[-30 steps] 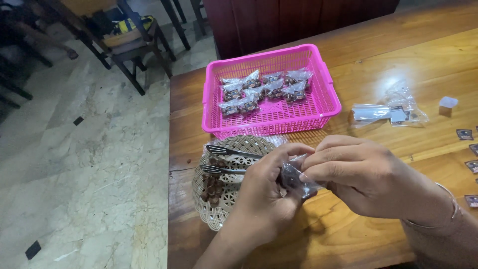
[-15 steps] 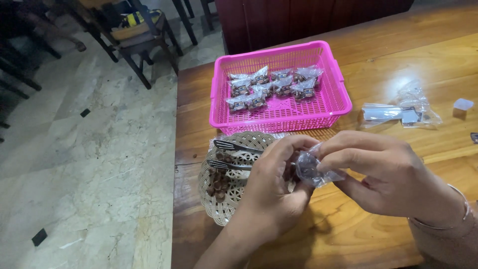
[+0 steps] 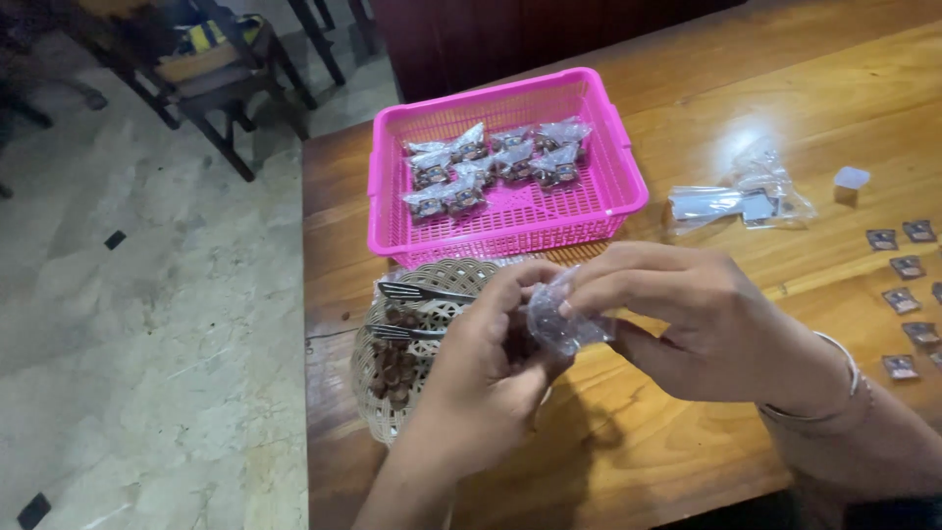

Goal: Using tongs to fill small plastic bags with chocolate cereal pieces from a basket on a wooden table.

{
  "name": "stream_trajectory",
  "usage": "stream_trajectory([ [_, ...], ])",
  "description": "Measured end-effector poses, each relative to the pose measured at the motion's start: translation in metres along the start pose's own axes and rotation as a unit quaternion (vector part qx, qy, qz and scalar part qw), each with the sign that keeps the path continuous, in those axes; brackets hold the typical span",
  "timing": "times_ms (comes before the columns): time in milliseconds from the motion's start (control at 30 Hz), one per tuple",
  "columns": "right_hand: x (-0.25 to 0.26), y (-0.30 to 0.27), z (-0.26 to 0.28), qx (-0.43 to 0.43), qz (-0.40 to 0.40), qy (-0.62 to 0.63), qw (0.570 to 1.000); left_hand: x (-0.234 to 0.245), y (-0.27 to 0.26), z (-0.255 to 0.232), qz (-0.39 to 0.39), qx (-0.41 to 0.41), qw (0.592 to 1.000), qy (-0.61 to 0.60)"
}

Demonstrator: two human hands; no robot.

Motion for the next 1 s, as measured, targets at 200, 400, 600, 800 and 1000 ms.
stream_trajectory([
  [200, 0.004, 0.011, 0.002, -0.003, -0.010, 0.039, 0.999, 0.010, -0.001, -0.010, -0.040, 0.035, 0.998, -0.040],
  [400, 0.001, 0.003, -0.006, -0.034, 0.005, 0.001, 0.999, 0.008, 0.001, 0.002, -0.044, -0.013, 0.989, -0.142],
  [600, -0.002, 0.003, -0.012, -0.062, 0.019, 0.035, 0.997, 0.010, 0.002, 0.003, -0.048, -0.012, 0.993, -0.104],
  [800, 0.002, 0.006, -0.013, -0.023, -0.007, 0.109, 0.994, 0.004, 0.001, -0.001, -0.030, -0.003, 0.999, -0.014],
  [1000, 0.002, 0.003, -0.012, -0.065, -0.047, 0.030, 0.996, -0.002, 0.004, 0.011, -0.066, -0.031, 0.987, -0.145],
])
Point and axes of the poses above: each hand's wrist, its own y-axis towards the middle knuckle, its own x-axis out of the back of the hand, z = x × y, the point moved 6 cm from there along y, towards the middle knuckle, and after that the axes turned 4 degrees about -y, right-handed, at the moved point
